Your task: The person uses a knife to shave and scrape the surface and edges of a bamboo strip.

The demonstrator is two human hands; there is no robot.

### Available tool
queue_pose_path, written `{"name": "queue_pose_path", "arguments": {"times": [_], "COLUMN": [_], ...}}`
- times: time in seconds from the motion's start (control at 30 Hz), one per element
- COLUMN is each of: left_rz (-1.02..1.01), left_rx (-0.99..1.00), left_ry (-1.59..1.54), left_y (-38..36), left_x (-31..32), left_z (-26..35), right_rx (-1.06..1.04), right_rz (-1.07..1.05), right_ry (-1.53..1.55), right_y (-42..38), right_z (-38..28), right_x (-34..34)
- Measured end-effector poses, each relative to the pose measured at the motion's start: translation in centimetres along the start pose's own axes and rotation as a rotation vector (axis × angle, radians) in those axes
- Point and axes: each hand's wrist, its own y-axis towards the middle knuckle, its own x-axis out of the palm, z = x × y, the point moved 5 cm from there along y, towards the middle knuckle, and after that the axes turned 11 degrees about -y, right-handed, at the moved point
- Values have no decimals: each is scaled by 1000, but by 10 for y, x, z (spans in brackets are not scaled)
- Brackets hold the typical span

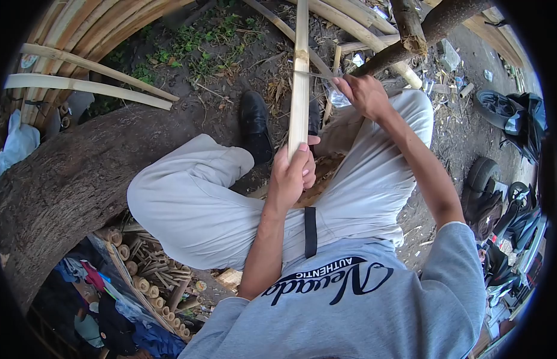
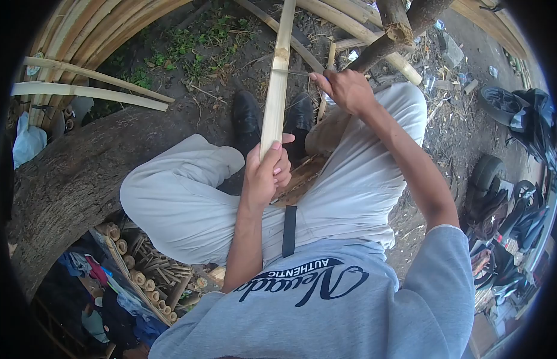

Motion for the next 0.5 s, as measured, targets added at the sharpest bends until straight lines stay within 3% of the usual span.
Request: {"name": "queue_pose_path", "arguments": {"times": [0.1,0.27,0.5], "left_rz": [-6,4,14], "left_rx": [21,-8,-9], "left_ry": [-93,-6,84], "left_y": [0,4,0], "left_x": [1,-2,-5], "left_z": [11,0,-6], "right_rx": [-20,-228,-389], "right_rz": [-12,-52,-82], "right_ry": [156,205,96], "right_y": [-17,-43,-39], "right_z": [-41,-106,-102], "right_x": [-20,-46,-40]}}
